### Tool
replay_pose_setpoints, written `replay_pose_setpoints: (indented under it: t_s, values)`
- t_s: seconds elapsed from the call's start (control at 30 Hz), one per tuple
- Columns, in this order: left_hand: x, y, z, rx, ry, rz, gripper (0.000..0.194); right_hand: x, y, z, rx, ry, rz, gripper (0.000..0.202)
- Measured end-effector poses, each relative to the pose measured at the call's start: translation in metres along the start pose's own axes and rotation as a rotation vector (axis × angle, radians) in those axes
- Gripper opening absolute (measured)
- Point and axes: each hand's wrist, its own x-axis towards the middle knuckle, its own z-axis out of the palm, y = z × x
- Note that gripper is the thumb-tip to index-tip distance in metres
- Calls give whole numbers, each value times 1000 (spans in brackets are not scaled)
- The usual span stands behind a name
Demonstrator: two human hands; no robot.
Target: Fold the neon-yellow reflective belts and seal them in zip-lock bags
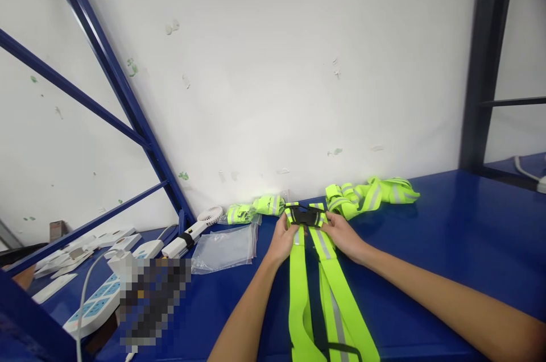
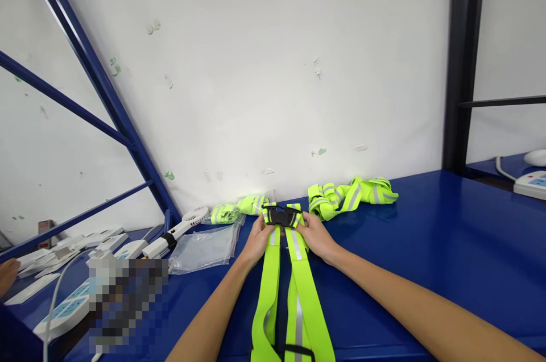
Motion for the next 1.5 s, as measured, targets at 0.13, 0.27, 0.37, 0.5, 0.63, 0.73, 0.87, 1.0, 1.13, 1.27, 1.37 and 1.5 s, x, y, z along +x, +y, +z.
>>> replay_pose_setpoints:
  t_s: [0.13,0.27,0.37,0.5,0.63,0.73,0.87,1.0,1.13,1.27,1.37,1.5]
  values:
    - [-3,-8,9,19,9,96,48,2,5,-3,-161,134,-123,35]
    - [-8,-12,20,-52,-95,37,52,2,9,-6,-217,290,-208,50]
    - [-10,-10,29,-198,-184,-23,54,-1,5,-7,-280,310,-279,58]
    - [-7,-7,37,-341,-233,-153,67,-6,-2,-4,-466,264,-372,34]
    - [-5,-7,34,-393,-197,-273,66,-9,-6,-2,-530,178,-412,22]
    - [-5,-6,25,-405,-112,-338,58,-9,-8,-4,-496,105,-423,23]
    - [-5,-2,16,-404,36,-242,73,-6,-5,-6,-451,76,-396,30]
    - [-3,-3,18,-435,45,-158,67,-3,-2,-2,-327,116,-294,63]
    - [0,-13,18,-446,115,-54,37,-6,-5,7,67,98,-2,88]
    - [1,-16,16,-451,174,48,25,-11,-10,14,450,-86,278,67]
    - [0,-7,15,-458,179,92,19,-12,-11,15,487,-224,419,45]
    - [-5,13,16,-636,87,40,28,-10,-8,12,519,-204,315,41]
